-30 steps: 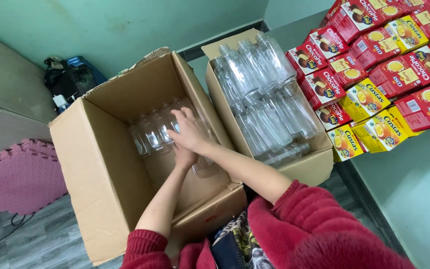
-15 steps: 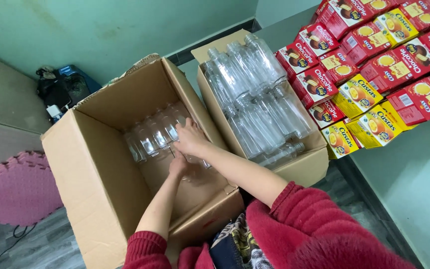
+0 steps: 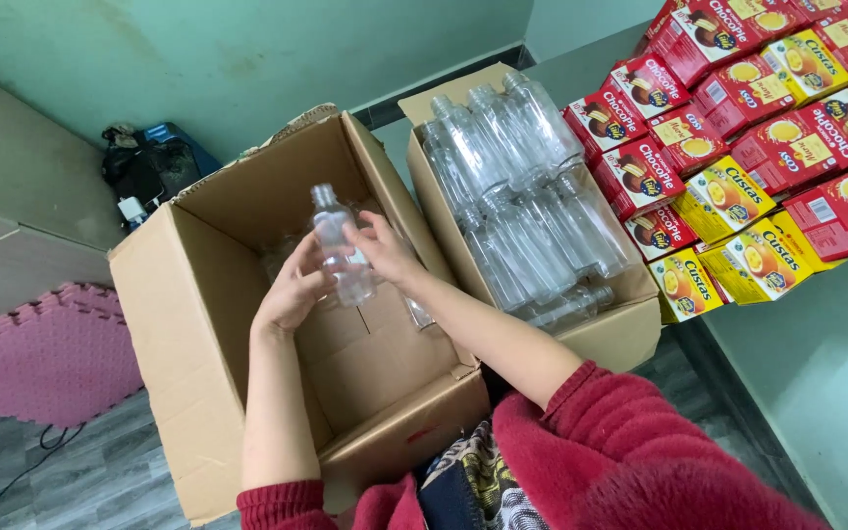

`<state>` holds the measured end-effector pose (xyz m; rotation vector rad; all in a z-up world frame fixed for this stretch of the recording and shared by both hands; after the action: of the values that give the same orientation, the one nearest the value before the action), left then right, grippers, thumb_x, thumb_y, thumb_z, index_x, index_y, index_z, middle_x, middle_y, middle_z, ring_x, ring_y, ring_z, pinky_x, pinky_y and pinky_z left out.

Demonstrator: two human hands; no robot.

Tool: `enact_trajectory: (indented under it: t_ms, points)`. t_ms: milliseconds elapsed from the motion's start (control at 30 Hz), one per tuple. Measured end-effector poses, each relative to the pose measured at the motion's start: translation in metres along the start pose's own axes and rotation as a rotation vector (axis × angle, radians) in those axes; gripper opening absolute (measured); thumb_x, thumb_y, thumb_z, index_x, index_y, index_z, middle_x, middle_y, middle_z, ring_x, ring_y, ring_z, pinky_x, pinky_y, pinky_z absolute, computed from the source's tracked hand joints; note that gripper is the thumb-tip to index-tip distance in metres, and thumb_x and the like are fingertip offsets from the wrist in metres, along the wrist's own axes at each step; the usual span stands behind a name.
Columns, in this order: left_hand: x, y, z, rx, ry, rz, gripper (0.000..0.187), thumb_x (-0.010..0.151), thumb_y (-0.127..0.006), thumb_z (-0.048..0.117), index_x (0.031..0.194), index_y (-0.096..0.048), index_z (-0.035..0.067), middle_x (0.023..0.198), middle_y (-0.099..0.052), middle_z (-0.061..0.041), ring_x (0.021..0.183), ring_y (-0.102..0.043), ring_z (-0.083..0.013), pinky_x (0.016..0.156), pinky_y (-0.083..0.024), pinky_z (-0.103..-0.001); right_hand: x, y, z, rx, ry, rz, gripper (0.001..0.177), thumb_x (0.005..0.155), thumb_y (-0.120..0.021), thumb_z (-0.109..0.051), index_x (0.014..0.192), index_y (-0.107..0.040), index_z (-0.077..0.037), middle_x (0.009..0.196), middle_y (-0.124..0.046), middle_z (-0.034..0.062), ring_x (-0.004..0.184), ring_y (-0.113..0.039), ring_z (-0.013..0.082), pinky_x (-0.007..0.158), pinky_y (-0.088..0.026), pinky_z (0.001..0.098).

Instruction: Transferring and organizing empty plastic bottles from one cardboard box to another.

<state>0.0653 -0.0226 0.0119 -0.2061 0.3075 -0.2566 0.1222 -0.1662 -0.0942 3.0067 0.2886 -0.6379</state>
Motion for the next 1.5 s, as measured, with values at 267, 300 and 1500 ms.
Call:
enact_trajectory:
  t_ms: [267, 300, 1500]
  points:
    - [0.032, -0.008, -0.016, 0.005, -0.322, 0.090, 0.086, 0.094, -0.051, -0.013, 0.175, -0.038, 0.011, 0.158, -0.059, -0.026, 0.147, -0.056, -0.0358, 0.122, -0.048, -0.057, -0.081, 0.011, -0.086, 0.071, 0.374, -0.017, 0.084, 0.108, -0.071, -0.036, 0.174, -0.030, -0.006, 0.161, -0.046, 0.0442, 0.150, -0.048, 0.0574, 0.120, -0.049, 0.0644]
    - [0.033, -0.014, -0.009, 0.161, -0.411, 0.121, 0.080, 0.099, -0.051, -0.012, 0.175, -0.037, 0.009, 0.164, -0.054, -0.032, 0.151, -0.052, -0.0436, 0.124, -0.045, -0.061, -0.086, 0.017, -0.091, 0.047, 0.431, -0.019, 0.101, 0.102, -0.081, -0.019, 0.178, -0.017, -0.001, 0.162, -0.041, 0.0473, 0.149, -0.049, 0.0586, 0.119, -0.049, 0.0654]
    - [0.028, -0.260, -0.064, 1.436, -0.978, -0.196, 0.084, 0.105, -0.071, 0.048, 0.177, -0.031, 0.031, 0.184, -0.022, -0.025, 0.168, -0.013, -0.0593, 0.133, -0.029, -0.062, -0.195, 0.298, -0.050, -0.714, 0.185, 0.461, 0.068, 0.100, -0.081, -0.030, 0.161, -0.057, -0.012, 0.151, -0.059, 0.0144, 0.133, -0.065, 0.0289, 0.111, -0.059, 0.0428]
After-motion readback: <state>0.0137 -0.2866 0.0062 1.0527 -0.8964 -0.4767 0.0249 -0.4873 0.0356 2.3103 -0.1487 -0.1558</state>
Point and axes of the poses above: each hand's wrist, its own x-axis towards the middle knuckle, its own y-axis out of the back of the hand, z = x × y, the point moved 8 cm from there along x, towards the middle knuckle
